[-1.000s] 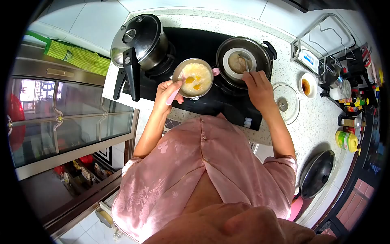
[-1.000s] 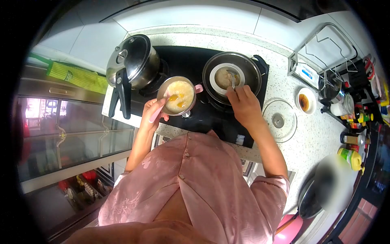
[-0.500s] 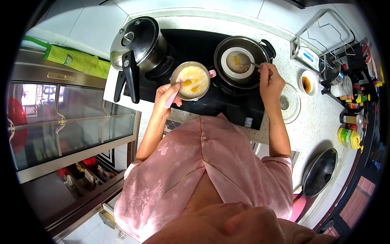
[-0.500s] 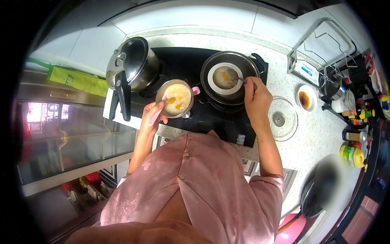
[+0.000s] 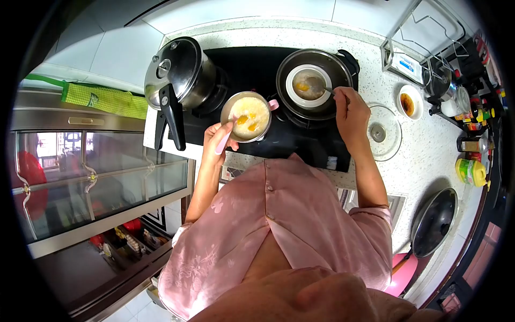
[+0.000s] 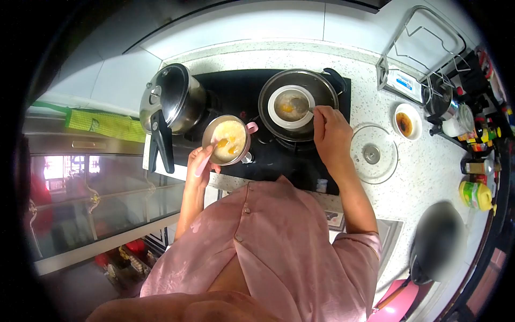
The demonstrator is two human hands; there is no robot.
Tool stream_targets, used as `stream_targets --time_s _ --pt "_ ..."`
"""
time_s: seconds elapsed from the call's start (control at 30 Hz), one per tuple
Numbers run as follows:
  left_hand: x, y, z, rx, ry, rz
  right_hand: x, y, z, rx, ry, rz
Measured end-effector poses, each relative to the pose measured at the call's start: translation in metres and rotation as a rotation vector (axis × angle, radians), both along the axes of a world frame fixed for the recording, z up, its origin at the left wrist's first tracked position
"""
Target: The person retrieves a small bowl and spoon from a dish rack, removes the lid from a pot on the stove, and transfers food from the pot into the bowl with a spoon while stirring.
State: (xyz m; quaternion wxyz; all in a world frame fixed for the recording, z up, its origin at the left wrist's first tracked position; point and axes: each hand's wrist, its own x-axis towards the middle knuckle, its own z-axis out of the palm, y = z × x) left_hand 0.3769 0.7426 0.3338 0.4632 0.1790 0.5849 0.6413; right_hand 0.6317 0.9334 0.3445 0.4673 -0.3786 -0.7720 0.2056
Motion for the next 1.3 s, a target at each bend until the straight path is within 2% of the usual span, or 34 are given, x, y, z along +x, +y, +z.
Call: stream_targets --time_s 0.17,0.23,0.47,0.67,0.77,0.93,1.27,1.3 --pt "0.0 0.001 0.0 0.01 -0.017 0.0 -0.002 -0.005 0.003 -0.084 0.001 0.027" --pt "-0.001 0.001 0.0 0.006 -0.022 -0.001 -0.003 -0.004 0.001 -0.24 0.033 0.028" --pt "0.001 0.003 0.002 0.008 -0.011 -0.008 -0.013 0.004 -0.007 -0.09 0.017 0.051" --pt "-0.002 0.001 -0.001 0.014 -0.011 -0.007 -0.013 0.003 -0.012 -0.177 -0.063 -0.004" --pt "-0.002 0.001 -0.001 0.019 -0.005 -0.017 -0.015 0.001 -0.016 -0.152 -0.017 -0.031" --pt "0.0 0.002 0.0 0.016 -0.006 -0.001 -0.019 -0.004 -0.022 -0.304 0.104 0.002" --pt "0.001 0.001 0.005 0.028 -0.007 -0.001 -0.015 -0.003 -0.022 -0.284 0.121 -0.013" --pt "0.002 0.001 0.007 0.02 -0.002 0.002 -0.013 -0.002 -0.024 -0.388 0.175 -0.023"
